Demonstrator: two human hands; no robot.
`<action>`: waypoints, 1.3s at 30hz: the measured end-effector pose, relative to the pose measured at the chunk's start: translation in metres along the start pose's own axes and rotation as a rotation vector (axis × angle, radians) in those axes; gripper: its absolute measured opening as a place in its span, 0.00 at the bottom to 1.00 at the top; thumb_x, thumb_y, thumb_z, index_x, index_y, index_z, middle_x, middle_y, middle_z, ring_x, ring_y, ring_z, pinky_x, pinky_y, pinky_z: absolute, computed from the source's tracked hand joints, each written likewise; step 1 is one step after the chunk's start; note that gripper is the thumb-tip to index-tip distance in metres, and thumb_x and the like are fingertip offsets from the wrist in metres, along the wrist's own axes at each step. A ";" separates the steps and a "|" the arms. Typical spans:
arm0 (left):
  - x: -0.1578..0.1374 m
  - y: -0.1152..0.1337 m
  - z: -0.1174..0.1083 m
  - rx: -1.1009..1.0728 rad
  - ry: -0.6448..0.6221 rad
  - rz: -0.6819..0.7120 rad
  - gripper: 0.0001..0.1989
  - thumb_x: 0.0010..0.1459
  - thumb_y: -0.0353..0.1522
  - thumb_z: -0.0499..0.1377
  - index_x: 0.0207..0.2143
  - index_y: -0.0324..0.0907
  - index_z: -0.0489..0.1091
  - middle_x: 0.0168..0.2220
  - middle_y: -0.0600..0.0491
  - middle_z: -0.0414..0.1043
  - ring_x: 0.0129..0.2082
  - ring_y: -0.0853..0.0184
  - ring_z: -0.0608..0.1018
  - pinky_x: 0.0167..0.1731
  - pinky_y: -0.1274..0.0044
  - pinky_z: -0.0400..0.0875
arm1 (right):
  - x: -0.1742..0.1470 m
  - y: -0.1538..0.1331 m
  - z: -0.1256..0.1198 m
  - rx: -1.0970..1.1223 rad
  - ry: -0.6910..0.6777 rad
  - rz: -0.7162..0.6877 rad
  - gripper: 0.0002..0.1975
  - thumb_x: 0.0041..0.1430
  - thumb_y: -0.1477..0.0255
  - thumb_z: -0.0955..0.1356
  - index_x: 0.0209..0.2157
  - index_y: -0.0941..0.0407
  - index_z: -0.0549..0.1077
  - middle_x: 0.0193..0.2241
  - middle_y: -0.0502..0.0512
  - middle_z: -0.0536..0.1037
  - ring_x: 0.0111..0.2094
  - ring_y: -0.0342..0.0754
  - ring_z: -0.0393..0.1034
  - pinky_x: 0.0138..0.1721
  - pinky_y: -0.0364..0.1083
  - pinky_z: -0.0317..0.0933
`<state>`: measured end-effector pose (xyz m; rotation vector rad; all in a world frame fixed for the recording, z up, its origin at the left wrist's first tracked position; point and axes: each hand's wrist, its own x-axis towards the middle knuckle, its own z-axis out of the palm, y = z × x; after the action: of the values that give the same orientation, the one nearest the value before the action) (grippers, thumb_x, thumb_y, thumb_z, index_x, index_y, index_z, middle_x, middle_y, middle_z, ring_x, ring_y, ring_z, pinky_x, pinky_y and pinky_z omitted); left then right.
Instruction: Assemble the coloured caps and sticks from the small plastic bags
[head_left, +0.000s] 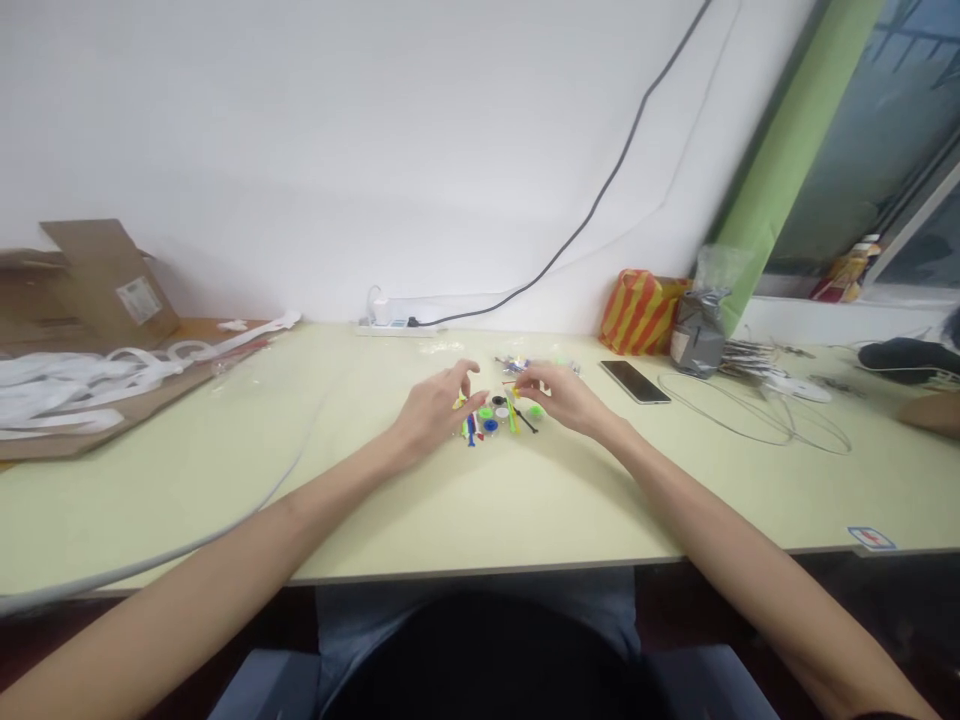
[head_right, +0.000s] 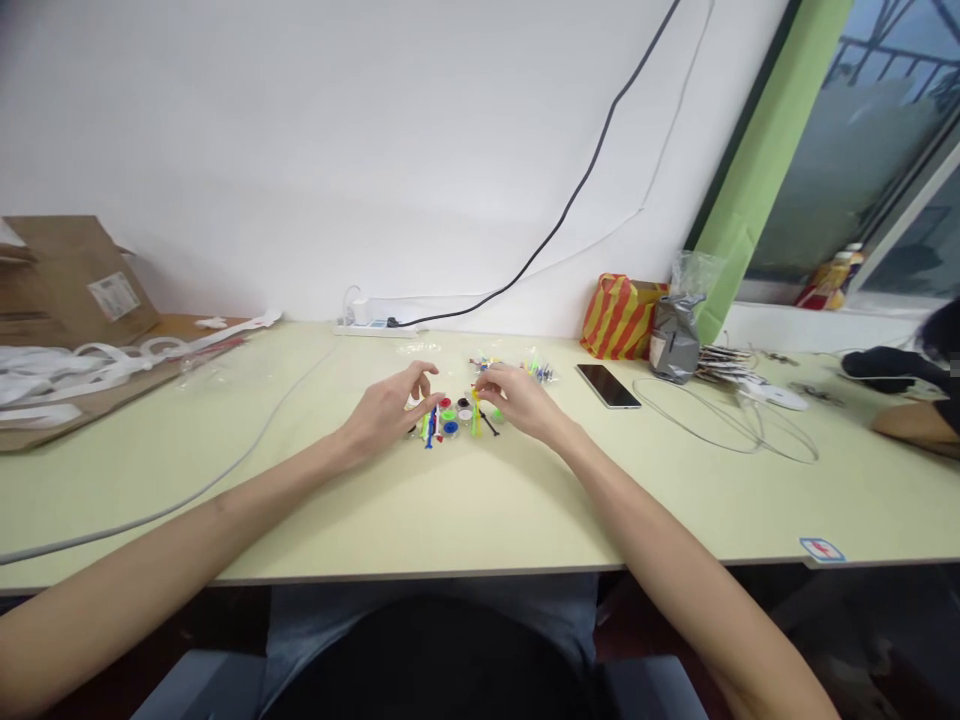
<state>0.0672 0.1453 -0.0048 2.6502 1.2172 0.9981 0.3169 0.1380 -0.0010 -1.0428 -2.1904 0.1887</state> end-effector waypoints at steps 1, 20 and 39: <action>0.000 -0.001 -0.001 0.005 0.007 -0.009 0.16 0.68 0.43 0.51 0.53 0.46 0.62 0.37 0.55 0.74 0.32 0.66 0.75 0.34 0.74 0.65 | -0.001 0.002 -0.002 -0.020 -0.001 -0.011 0.07 0.66 0.75 0.66 0.36 0.57 0.77 0.36 0.56 0.76 0.36 0.47 0.69 0.39 0.45 0.60; 0.001 0.000 -0.009 -0.007 -0.006 -0.031 0.15 0.71 0.40 0.44 0.54 0.46 0.60 0.34 0.56 0.71 0.30 0.67 0.73 0.34 0.75 0.64 | 0.001 -0.001 0.010 -0.100 -0.218 -0.121 0.06 0.61 0.80 0.70 0.35 0.57 0.81 0.38 0.57 0.75 0.42 0.49 0.70 0.44 0.47 0.61; 0.001 0.001 -0.007 -0.034 -0.032 -0.044 0.15 0.70 0.39 0.45 0.55 0.47 0.60 0.32 0.57 0.70 0.29 0.67 0.72 0.33 0.75 0.64 | 0.004 0.005 0.002 -0.164 -0.107 -0.129 0.09 0.63 0.81 0.68 0.40 0.56 0.79 0.39 0.58 0.75 0.43 0.51 0.68 0.44 0.47 0.59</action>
<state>0.0643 0.1439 0.0022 2.5918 1.2344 0.9579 0.3170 0.1444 -0.0025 -0.9953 -2.3943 0.0064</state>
